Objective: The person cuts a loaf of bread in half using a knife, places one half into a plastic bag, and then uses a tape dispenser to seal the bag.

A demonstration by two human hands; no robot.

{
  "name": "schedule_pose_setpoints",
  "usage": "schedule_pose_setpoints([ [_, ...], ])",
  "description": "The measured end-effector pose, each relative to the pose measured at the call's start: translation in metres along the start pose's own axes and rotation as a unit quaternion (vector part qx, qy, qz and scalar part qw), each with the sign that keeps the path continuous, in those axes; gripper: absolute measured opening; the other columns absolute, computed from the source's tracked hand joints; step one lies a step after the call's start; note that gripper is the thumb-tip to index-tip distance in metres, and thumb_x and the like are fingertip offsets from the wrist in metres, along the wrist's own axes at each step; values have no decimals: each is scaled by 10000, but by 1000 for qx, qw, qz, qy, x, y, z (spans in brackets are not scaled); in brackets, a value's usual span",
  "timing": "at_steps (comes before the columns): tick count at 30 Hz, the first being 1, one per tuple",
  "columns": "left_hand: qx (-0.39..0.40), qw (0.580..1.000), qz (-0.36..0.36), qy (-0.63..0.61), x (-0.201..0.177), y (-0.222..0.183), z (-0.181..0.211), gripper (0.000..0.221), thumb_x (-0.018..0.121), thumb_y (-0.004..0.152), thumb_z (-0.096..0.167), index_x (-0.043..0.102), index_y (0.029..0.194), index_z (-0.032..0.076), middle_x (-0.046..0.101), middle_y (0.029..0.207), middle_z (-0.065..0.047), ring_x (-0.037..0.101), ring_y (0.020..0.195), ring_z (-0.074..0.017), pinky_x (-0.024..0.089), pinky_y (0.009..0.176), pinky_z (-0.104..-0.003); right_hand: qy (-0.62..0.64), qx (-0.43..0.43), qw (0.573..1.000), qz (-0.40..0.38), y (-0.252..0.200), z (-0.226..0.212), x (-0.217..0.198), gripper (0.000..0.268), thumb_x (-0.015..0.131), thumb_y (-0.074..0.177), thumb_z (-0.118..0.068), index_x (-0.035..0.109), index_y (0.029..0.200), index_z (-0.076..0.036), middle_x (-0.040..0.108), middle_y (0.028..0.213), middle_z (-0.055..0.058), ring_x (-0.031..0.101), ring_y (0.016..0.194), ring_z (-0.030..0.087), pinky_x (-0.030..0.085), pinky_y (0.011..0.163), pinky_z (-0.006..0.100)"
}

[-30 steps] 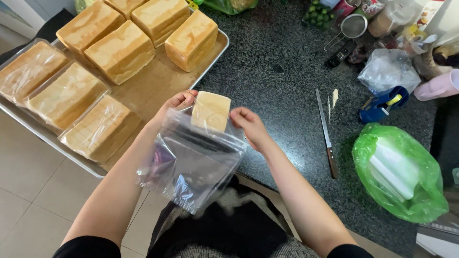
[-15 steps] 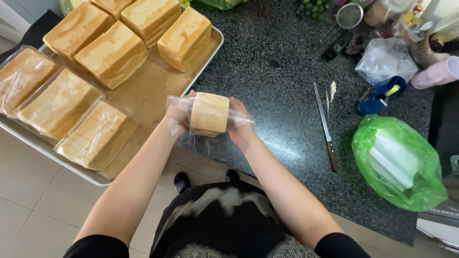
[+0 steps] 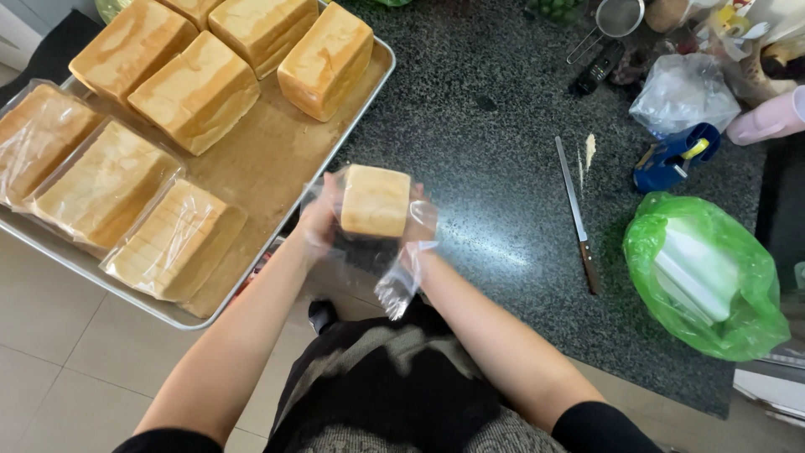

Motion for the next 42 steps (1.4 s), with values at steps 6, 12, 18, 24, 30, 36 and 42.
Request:
schedule_pose_setpoints([
  [6, 243, 959, -130, 70, -49, 19, -35, 165, 670, 928, -22, 784, 1043, -57, 755, 1135, -210, 707, 1075, -237, 599, 916, -320, -54, -244, 967, 53, 16, 35, -19, 149, 726, 961, -177, 796, 982, -47, 718, 688, 70, 645, 589, 139, 507, 444, 259],
  [12, 252, 916, -20, 312, -59, 60, -27, 217, 800, 895, 221, 785, 1072, 97, 756, 931, -83, 707, 900, -201, 536, 846, -373, 23, -204, 978, 20, 76, 64, -26, 114, 737, 990, -180, 776, 1024, -79, 724, 747, 83, 681, 578, 178, 527, 429, 279],
  [18, 417, 825, -58, 376, -16, -63, 53, 857, 688, 816, -135, 324, 1562, 76, 553, 1436, -242, 710, 1077, -417, 608, 865, -479, 140, -29, 988, -64, 57, 55, -25, 378, 664, 1057, -384, 688, 1344, -138, 763, 1167, 33, 739, 988, 159, 589, 810, 302],
  [24, 798, 415, -183, 396, -20, -130, 92, 490, 821, 912, 237, 663, 1374, 204, 536, 1461, -240, 508, 1373, -591, 428, 1096, -615, 143, 46, 985, -86, 83, 70, -63, 359, 536, 1059, -194, 656, 1395, -234, 739, 1224, 65, 703, 1155, 320, 556, 948, 542],
  [30, 755, 335, -343, 447, 43, -156, 103, 196, 582, 1052, 343, 739, 1163, 307, 693, 1353, 14, 617, 1363, -261, 360, 1158, -468, -2, -1, 1000, -7, 155, 120, -102, 381, 588, 986, -33, 665, 1353, -103, 702, 919, 166, 694, 780, 345, 582, 725, 553],
  [36, 463, 854, -189, 145, 84, -140, 162, 123, 751, 1027, 214, 807, 1006, 107, 808, 894, -54, 711, 864, -96, 570, 847, -244, -70, -1, 997, -26, 61, 58, -62, 435, 724, 996, -245, 593, 1400, -146, 620, 783, -22, 668, 691, 120, 543, 646, 295],
  [42, 250, 937, -232, -80, 49, -108, 142, 834, 211, 1067, 682, 375, 1607, 68, 459, 1617, -267, 392, 1532, -460, 213, 1262, -603, -43, -32, 998, 45, 91, 82, -83, 429, 672, 1017, -250, 565, 1428, -193, 694, 925, 11, 673, 738, 148, 592, 601, 277],
])
Point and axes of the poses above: each hand's wrist, its own y-axis towards the middle knuckle, its own x-axis out of the palm, z = x × y, the point moved 5 cm from there along y, towards the middle knuckle
